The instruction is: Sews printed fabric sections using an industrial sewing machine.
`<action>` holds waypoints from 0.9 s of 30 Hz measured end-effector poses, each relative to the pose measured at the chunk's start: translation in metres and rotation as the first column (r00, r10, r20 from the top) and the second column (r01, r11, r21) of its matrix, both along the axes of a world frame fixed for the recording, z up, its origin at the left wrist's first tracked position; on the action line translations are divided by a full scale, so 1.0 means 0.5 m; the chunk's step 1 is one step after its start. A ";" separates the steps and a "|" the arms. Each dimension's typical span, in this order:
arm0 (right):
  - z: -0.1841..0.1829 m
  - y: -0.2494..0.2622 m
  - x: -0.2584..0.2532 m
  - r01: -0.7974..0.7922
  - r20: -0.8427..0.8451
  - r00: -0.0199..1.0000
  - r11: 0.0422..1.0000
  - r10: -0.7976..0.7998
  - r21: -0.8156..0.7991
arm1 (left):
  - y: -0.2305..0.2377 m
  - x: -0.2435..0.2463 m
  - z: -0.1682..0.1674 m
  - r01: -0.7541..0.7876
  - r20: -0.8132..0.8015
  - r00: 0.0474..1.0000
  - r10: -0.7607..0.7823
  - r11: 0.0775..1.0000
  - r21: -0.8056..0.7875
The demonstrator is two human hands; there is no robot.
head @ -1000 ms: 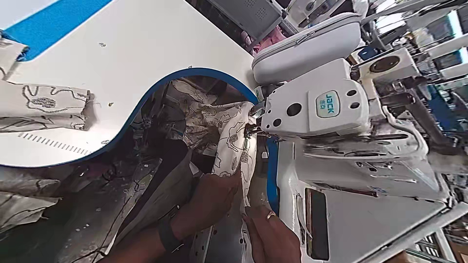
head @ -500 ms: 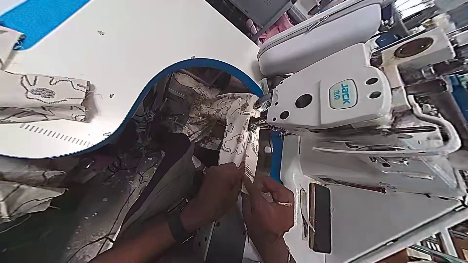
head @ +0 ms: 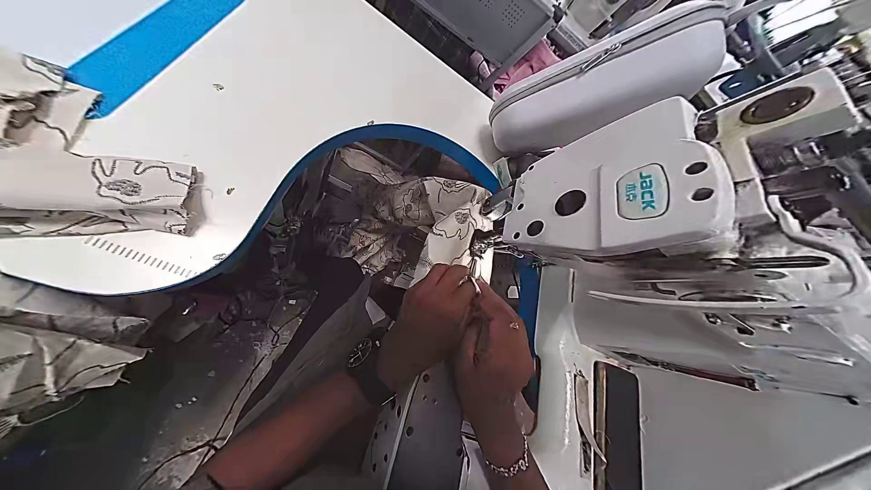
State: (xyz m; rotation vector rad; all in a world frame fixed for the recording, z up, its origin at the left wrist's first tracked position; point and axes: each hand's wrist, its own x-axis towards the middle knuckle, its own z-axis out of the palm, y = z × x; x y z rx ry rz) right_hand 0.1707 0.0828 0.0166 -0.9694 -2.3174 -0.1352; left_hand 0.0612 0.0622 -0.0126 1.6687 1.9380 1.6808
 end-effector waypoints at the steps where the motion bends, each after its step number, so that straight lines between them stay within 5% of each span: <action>1: -0.001 -0.001 -0.001 -0.005 0.010 1.000 1.000 0.005 -0.009 | -0.003 -0.001 -0.002 0.009 -0.003 1.000 -0.009 1.000 0.007; 4: -0.008 -0.010 -0.006 -0.025 0.016 1.000 1.000 0.025 -0.005 | -0.011 -0.038 0.018 0.150 0.077 0.986 -0.149 0.989 -0.001; 7: -0.010 -0.018 -0.012 -0.032 0.075 0.997 0.999 0.031 0.010 | 0.027 -0.124 0.059 0.287 0.374 0.897 -0.236 0.954 -0.087; 10: -0.004 -0.031 -0.018 -0.013 0.131 0.991 1.000 0.010 0.016 | 0.165 -0.144 0.006 0.550 0.854 0.487 -0.182 0.823 -0.138; 12: -0.001 -0.021 -0.021 -0.011 0.128 0.992 0.999 0.007 0.037 | 0.263 -0.155 0.001 0.620 0.948 0.249 -0.199 0.785 0.002; 15: -0.017 -0.019 -0.016 -0.005 0.086 0.996 0.998 0.000 0.056 | 0.350 -0.169 0.021 0.558 0.927 0.340 -0.155 0.827 -0.066; 19: -0.021 -0.012 -0.022 -0.019 0.069 0.997 0.998 0.014 0.066 | 0.349 -0.128 -0.056 0.483 0.966 0.259 0.004 0.866 -0.133; 22: -0.004 -0.026 -0.006 -0.038 -0.041 0.999 0.997 0.035 -0.073 | 0.289 -0.112 -0.103 0.242 0.891 0.417 0.181 0.922 -0.301; 23: 0.020 -0.044 0.017 -0.055 -0.151 0.988 0.977 0.023 -0.208 | 0.237 -0.120 -0.076 0.159 0.899 0.412 0.150 0.959 -0.233; 25: 0.075 -0.059 0.020 -0.162 -0.489 0.872 0.916 -0.042 -0.367 | 0.098 -0.143 0.086 0.091 0.879 0.462 -0.119 0.992 0.087; 27: 0.128 -0.087 0.016 -0.312 -0.690 0.716 0.834 -0.110 -0.456 | -0.068 -0.042 0.241 0.381 0.640 0.528 -0.559 0.829 0.410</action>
